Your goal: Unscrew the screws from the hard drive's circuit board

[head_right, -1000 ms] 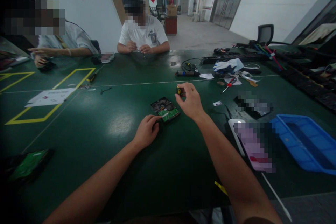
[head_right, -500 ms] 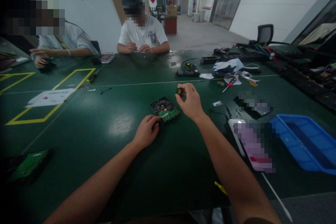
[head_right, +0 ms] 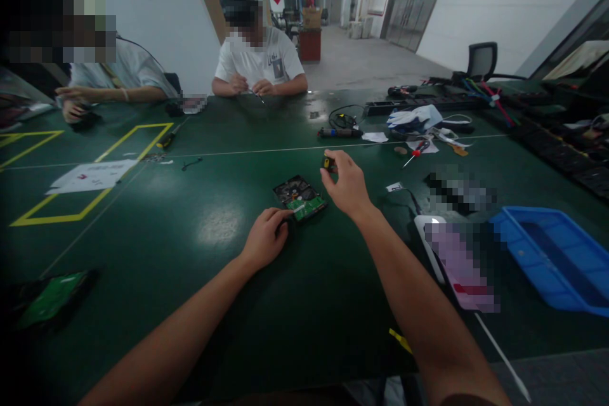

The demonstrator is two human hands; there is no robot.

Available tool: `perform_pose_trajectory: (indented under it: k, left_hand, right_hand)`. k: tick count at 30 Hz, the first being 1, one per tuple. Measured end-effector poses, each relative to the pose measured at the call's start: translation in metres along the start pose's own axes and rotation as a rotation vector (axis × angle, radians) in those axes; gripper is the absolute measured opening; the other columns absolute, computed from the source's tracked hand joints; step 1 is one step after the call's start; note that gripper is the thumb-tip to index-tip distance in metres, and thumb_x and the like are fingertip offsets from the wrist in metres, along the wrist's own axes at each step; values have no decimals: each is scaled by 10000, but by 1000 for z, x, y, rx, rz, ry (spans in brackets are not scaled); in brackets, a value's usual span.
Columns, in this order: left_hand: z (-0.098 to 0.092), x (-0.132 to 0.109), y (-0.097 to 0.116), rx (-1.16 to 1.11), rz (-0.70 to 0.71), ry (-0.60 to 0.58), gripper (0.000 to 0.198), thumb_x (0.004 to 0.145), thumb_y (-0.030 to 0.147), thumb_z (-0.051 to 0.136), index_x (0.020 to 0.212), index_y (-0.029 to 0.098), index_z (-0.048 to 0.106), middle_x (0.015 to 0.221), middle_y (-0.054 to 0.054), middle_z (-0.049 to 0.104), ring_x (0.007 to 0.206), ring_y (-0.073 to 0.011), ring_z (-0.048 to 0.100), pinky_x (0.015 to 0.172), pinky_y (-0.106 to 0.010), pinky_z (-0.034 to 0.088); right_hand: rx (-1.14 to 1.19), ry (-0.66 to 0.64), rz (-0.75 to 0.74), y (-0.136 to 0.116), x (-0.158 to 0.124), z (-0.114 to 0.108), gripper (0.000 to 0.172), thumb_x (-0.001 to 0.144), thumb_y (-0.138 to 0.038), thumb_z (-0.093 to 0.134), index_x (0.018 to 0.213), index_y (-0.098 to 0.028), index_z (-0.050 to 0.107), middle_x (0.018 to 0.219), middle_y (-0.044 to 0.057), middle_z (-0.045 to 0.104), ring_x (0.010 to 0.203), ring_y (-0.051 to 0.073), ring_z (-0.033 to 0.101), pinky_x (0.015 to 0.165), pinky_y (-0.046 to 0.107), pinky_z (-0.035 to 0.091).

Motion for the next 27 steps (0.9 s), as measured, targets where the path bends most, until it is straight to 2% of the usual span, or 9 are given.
perform_pose_trajectory:
  k: [6,13,18,21,27]
  left_hand:
    - [0,1,1,-8,7,4,396,948,144,500,1319,221,616,1165,-107,646,1081,-268,600,951,-454,528]
    - [1,0,-1,-12,5,10,396,952,151,505,1323,234,614,1173,-99,645,1090,-265,603,952,-449,532]
    - [1,0,0,-6,6,2,403,952,149,503,1331,233,611,1186,-103,641,1089,-266,601,947,-454,535]
    - [1,0,-1,-5,7,9,402,949,145,503,1325,233,616,1177,-106,641,1081,-267,603,943,-456,536]
    - [0,-1,0,-9,10,12,404,942,140,510,1320,234,619,1171,-102,647,1079,-267,607,943,-452,535]
  right_hand:
    - [-70,54,-49,-5,-1,-6,370,928,-306,647,1291,-247,606,1203,114,643,917,246,696,858,483,623]
    - [-43,31,7,0,-2,-5,360,916,-285,637,1263,-235,556,1135,106,681,911,252,699,855,473,608]
    - [-121,41,-41,-3,-1,-7,306,931,-335,650,1216,-258,570,1125,100,659,915,259,679,869,489,589]
    - [-156,33,-61,-6,0,-7,318,931,-308,634,1237,-262,563,1118,98,655,917,265,675,886,504,576]
    - [-161,47,-18,-3,0,-8,298,928,-318,649,1202,-245,557,1100,103,678,920,277,686,874,496,582]
Point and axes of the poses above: each hand's wrist, its own x-axis towards the middle knuckle, its own z-axis out of the palm, y = z × x, the point moved 5 cm from there along x, towards the middle knuckle
